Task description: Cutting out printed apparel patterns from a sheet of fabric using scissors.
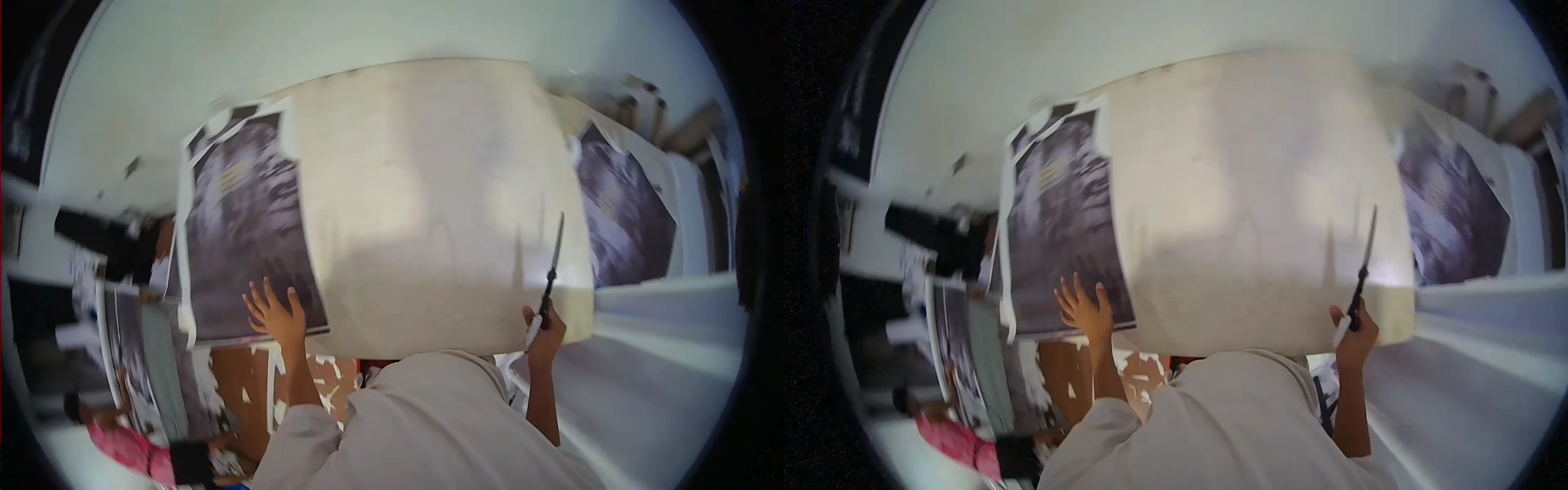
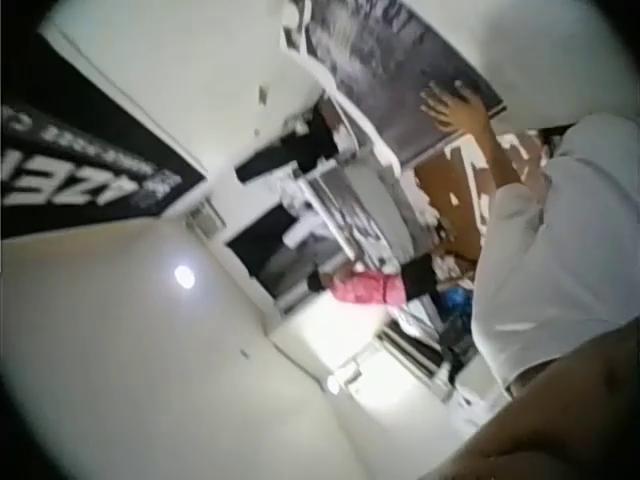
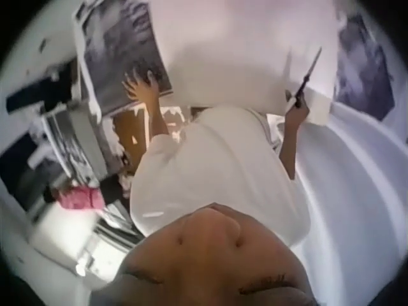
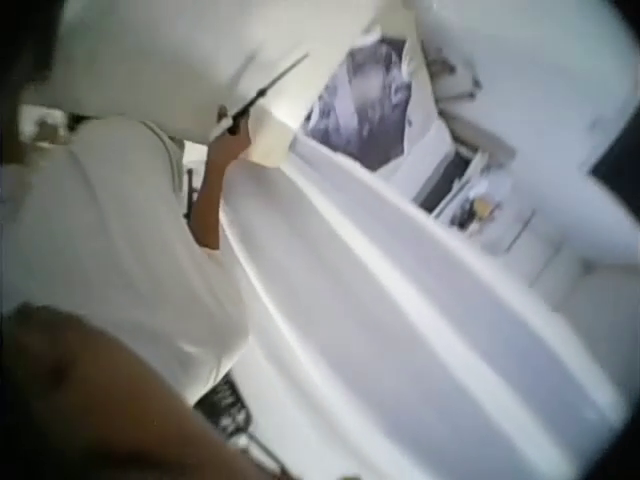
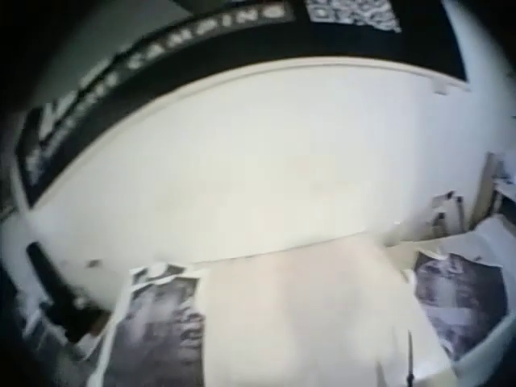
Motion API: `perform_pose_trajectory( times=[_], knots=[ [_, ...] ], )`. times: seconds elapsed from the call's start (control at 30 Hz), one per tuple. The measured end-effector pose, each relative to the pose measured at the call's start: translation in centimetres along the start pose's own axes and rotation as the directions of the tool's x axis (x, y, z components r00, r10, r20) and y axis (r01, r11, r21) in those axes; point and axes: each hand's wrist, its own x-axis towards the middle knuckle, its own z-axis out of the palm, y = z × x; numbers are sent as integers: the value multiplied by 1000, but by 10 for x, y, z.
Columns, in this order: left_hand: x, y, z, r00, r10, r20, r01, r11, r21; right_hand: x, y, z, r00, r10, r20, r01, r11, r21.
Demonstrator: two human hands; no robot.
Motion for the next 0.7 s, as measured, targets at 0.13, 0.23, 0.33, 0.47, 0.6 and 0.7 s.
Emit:
perform_pose_trajectory(
  times=[0.13,0.23,0.33,0.47,0.6,0.7],
  knots=[
    [-18,-31,16,955,-86,285,82,996,26,5,7,6,996,-18,93,18,1000,3],
    [-13,-27,14,950,-41,310,56,998,-39,1,8,21,989,-35,145,37,999,-11],
    [-17,-16,16,938,114,328,-83,991,-108,3,6,25,982,-49,183,64,995,-75],
    [7,-30,18,845,349,405,-287,935,-208,-8,-15,66,978,-1,209,28,992,-126],
    [70,-67,47,767,449,460,-370,893,-255,-4,-24,161,959,116,259,-62,976,-208],
    [65,-76,56,754,443,485,-349,896,-276,-17,-28,209,932,295,209,-267,952,-152]
  ],
)
